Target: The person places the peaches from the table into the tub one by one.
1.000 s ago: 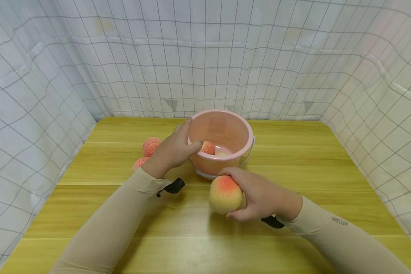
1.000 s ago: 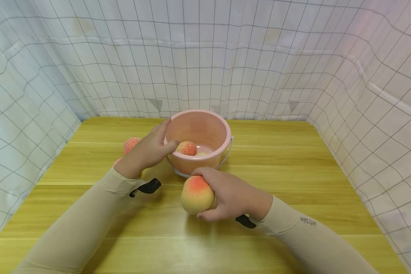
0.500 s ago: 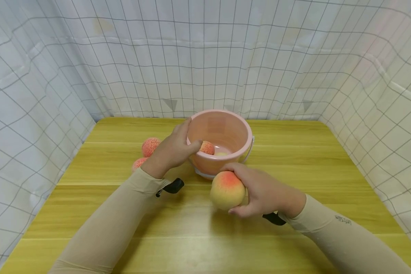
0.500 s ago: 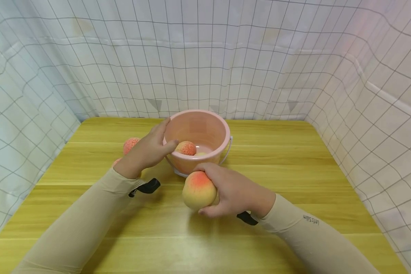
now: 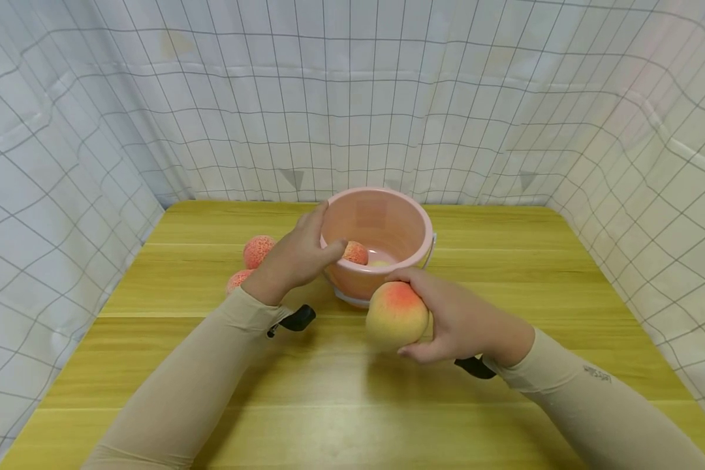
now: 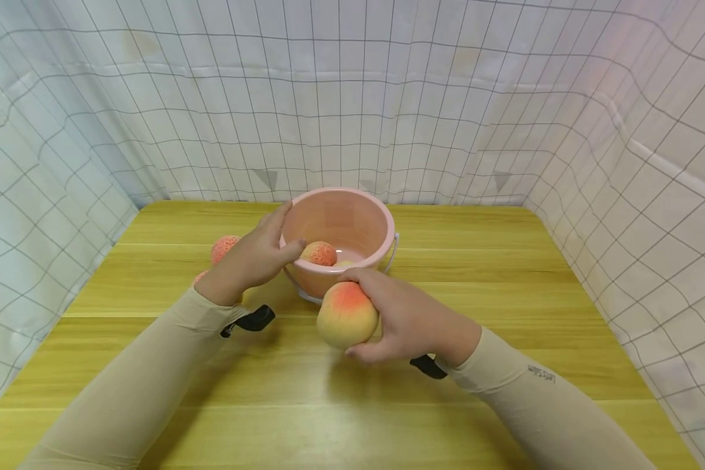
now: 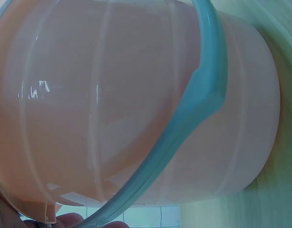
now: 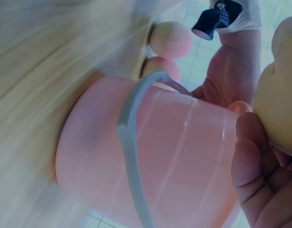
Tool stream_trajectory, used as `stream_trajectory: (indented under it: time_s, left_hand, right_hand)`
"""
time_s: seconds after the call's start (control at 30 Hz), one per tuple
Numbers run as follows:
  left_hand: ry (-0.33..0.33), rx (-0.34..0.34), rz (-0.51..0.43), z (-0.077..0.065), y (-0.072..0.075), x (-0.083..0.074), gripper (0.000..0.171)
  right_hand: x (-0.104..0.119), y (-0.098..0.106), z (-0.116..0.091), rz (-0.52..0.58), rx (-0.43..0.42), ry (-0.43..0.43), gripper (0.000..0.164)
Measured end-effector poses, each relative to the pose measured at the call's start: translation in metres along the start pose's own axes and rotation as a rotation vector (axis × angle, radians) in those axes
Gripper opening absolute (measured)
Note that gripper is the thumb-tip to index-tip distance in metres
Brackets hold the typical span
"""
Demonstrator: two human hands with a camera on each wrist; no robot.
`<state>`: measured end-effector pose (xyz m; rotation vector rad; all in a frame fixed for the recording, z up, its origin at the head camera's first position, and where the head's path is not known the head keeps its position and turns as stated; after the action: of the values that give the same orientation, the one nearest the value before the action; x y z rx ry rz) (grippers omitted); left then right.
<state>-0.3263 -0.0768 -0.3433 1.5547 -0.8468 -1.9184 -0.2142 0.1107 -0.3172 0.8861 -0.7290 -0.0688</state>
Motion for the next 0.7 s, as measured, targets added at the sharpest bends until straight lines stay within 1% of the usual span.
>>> stream_trajectory:
  time_s: [0.2, 0.5, 0.7]
  left_hand:
    - [-0.007, -0.004, -0.004, 0.0, 0.0, -0.001, 0.096]
    - [-0.004, -0.001, -0.007, 0.0, 0.0, 0.0, 0.095]
    - [0.0, -0.002, -0.018, 0.0, 0.0, 0.0, 0.096]
  right_hand:
    - [0.001, 0.009, 0.001, 0.01, -0.028, -0.003, 0.089]
    - [0.002, 0.02, 0.001, -0.017, -0.052, -0.007, 0.088]
    - [0.002, 0.027, 0.003, 0.005, -0.071, -0.006, 0.087]
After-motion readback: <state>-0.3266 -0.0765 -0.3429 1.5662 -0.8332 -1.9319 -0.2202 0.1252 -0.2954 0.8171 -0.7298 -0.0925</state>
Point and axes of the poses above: each hand's wrist, its own z-axis towards the middle knuckle, its own y-axis out of the back of the hand, x = y × z, the point moved 10 cm from there along z, towards the middle knuckle, and after that the axes turned 10 degrees about -x, right-handed, at the moved point
